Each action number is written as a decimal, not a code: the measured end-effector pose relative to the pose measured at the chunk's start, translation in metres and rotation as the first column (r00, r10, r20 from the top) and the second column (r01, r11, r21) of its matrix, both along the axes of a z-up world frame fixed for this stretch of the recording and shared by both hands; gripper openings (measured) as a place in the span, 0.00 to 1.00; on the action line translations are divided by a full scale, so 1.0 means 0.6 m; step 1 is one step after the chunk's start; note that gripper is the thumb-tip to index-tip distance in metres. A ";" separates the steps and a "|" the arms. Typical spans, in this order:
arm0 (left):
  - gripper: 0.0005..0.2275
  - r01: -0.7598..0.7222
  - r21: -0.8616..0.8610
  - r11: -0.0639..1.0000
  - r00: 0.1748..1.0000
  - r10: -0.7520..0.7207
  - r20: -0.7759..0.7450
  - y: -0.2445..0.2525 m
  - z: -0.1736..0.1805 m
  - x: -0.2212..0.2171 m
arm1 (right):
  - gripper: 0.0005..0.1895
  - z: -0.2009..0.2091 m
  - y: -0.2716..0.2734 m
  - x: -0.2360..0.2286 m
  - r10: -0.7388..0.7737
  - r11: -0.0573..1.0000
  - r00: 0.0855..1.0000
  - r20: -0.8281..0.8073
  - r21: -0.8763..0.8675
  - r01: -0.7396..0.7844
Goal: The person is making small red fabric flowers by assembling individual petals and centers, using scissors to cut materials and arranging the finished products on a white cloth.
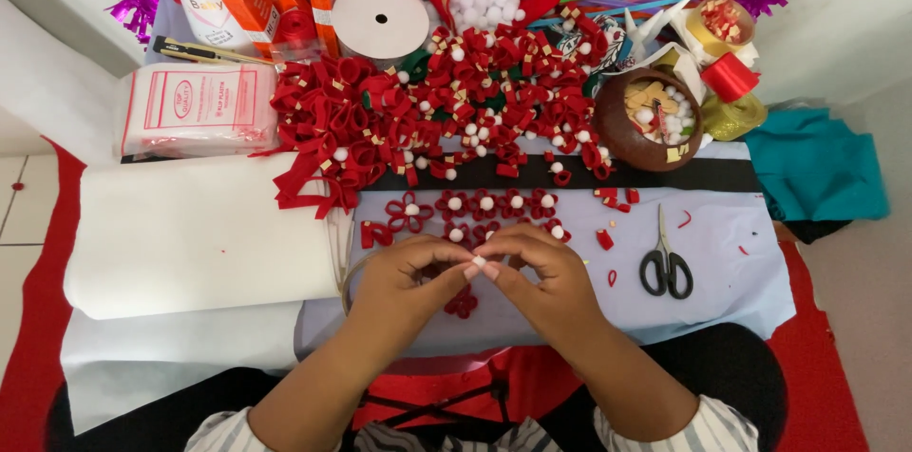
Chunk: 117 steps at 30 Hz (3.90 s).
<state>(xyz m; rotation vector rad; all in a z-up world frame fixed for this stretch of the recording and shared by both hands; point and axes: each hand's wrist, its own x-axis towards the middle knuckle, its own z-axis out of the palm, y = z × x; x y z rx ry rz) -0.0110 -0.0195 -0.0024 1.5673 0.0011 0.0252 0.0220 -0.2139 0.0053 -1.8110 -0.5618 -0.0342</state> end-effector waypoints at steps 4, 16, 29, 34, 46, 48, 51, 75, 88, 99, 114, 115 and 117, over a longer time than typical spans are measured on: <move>0.05 -0.002 0.029 1.000 1.000 0.001 0.030 0.000 0.014 -0.003 | 0.08 -0.006 0.006 -0.007 -0.009 0.999 0.998 -0.061 0.045 0.011; 0.04 0.060 0.139 0.988 0.993 -0.073 0.089 -0.001 0.038 -0.011 | 0.09 -0.020 0.001 -0.034 0.061 0.960 0.943 -0.328 0.278 0.035; 0.03 0.089 -0.096 0.991 0.996 -0.089 -0.001 0.001 0.007 -0.004 | 0.03 -0.049 0.000 -0.005 0.202 0.877 0.762 -0.615 0.461 0.140; 0.03 0.069 -0.194 0.979 0.998 -0.068 0.015 0.002 -0.025 0.000 | 0.01 -0.056 0.002 0.001 0.233 0.837 0.705 -0.669 0.508 0.205; 0.07 -0.017 -0.239 0.971 0.969 -0.043 -0.243 0.009 -0.028 0.010 | 0.12 -0.028 -0.015 0.014 0.187 0.817 0.727 -0.661 0.515 0.259; 0.08 0.004 -0.243 0.970 0.982 -0.049 -0.180 0.013 -0.035 0.010 | 0.12 -0.051 -0.022 0.011 -0.058 0.929 0.961 -0.272 0.337 0.151; 0.10 0.021 -0.280 0.960 0.990 -0.060 -0.130 0.013 -0.030 0.007 | 0.11 -0.005 -0.012 0.003 -0.144 0.986 0.937 0.318 -0.034 0.163; 0.12 -0.015 0.427 0.904 0.855 -0.210 0.474 0.003 0.031 -0.013 | 0.09 0.000 -0.012 -0.022 -0.059 0.978 0.998 0.025 0.203 0.052; 0.14 0.059 0.339 0.939 0.887 -0.206 0.413 -0.013 0.046 -0.021 | 0.10 0.007 -0.002 -0.014 -0.159 0.983 0.936 0.315 -0.033 0.179; 0.14 0.137 0.064 0.988 0.984 -0.143 0.104 -0.017 0.041 -0.031 | 0.11 0.013 -0.001 -0.005 -0.083 0.951 0.760 0.645 -0.175 0.253; 0.13 0.136 -0.175 0.975 0.991 -0.137 0.003 -0.015 0.013 -0.020 | 0.14 0.010 -0.007 -0.005 0.048 0.929 0.632 0.774 -0.267 0.257; 0.13 0.135 -0.174 0.975 0.991 -0.136 0.003 -0.012 0.020 -0.020 | 0.14 0.009 -0.007 -0.006 0.048 0.929 0.631 0.774 -0.267 0.256; 0.12 0.105 0.032 0.994 0.982 -0.109 0.152 -0.008 0.033 -0.019 | 0.13 0.008 -0.007 -0.010 0.031 0.951 0.689 0.724 -0.234 0.203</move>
